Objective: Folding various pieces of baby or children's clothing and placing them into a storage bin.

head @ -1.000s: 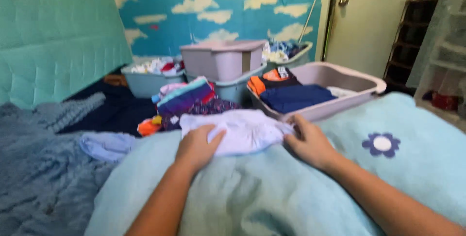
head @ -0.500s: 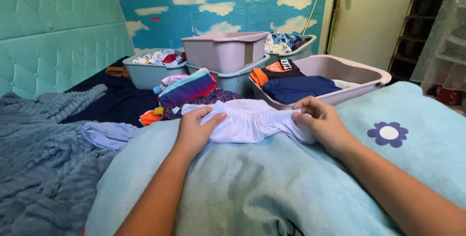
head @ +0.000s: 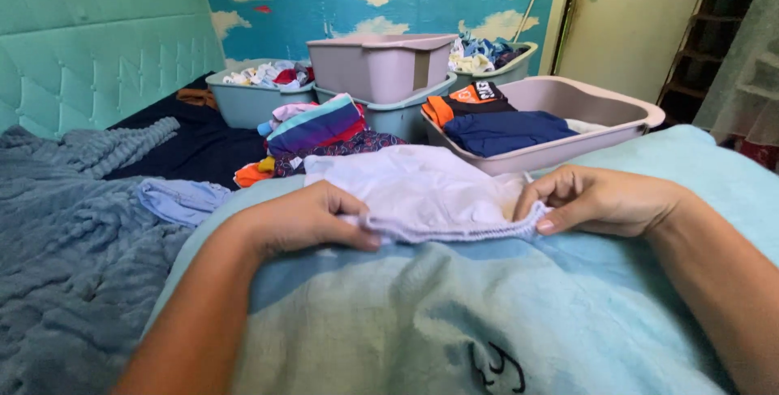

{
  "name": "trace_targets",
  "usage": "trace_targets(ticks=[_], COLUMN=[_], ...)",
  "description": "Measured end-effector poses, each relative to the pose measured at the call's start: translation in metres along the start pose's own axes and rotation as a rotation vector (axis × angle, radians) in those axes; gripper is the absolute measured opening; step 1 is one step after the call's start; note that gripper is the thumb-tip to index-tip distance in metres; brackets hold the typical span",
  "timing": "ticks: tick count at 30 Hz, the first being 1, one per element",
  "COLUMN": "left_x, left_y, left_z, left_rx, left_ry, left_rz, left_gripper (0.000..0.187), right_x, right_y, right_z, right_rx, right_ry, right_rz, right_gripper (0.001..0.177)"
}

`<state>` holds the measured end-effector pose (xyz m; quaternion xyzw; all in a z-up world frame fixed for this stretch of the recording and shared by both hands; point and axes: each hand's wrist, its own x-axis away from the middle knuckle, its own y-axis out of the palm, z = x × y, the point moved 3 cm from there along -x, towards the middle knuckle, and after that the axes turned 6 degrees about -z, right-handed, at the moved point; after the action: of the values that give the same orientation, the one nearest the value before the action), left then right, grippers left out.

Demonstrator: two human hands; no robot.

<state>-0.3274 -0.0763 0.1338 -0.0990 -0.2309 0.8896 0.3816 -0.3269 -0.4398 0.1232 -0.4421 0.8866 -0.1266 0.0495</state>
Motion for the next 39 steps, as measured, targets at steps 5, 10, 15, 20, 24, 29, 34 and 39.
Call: trace_targets(ticks=[5, 10, 15, 20, 24, 29, 34, 39], left_x=[-0.022, -0.045, -0.094, -0.123, -0.117, -0.098, -0.048, -0.027], left_y=[-0.037, -0.041, -0.032, 0.017, 0.026, -0.031, -0.041, -0.025], left_z=[-0.042, 0.005, 0.015, 0.044, 0.043, 0.021, 0.053, 0.067], left_rx=[-0.206, 0.000, 0.231, 0.045, -0.033, 0.059, 0.423, 0.678], left_ry=[-0.050, 0.015, 0.344, 0.391, 0.378, 0.526, 0.478, 0.495], left_rz=[0.010, 0.455, 0.698, 1.018, 1.113, 1.124, 0.492, 0.017], left_gripper=[0.055, 0.033, 0.037, 0.039, 0.043, 0.034, 0.030, 0.036], right_x=[-0.007, -0.041, -0.055, -0.068, -0.070, -0.042, -0.024, -0.017], right_y=[-0.019, -0.009, -0.003, 0.011, 0.016, -0.017, -0.016, -0.014], right_z=[0.011, -0.035, -0.058, -0.072, -0.069, -0.074, -0.083, -0.071], right_rx=[-0.095, -0.254, -0.263, -0.139, -0.116, -0.119, -0.183, -0.378], right_ry=[0.015, -0.007, -0.125, -0.426, -0.409, -0.409, -0.447, -0.539], right_rz=[0.017, 0.478, 0.823, 0.929, 0.969, 1.012, 0.712, 0.264], right_gripper=[0.020, 0.017, 0.008, 0.017, 0.014, 0.007, 0.011, 0.021])
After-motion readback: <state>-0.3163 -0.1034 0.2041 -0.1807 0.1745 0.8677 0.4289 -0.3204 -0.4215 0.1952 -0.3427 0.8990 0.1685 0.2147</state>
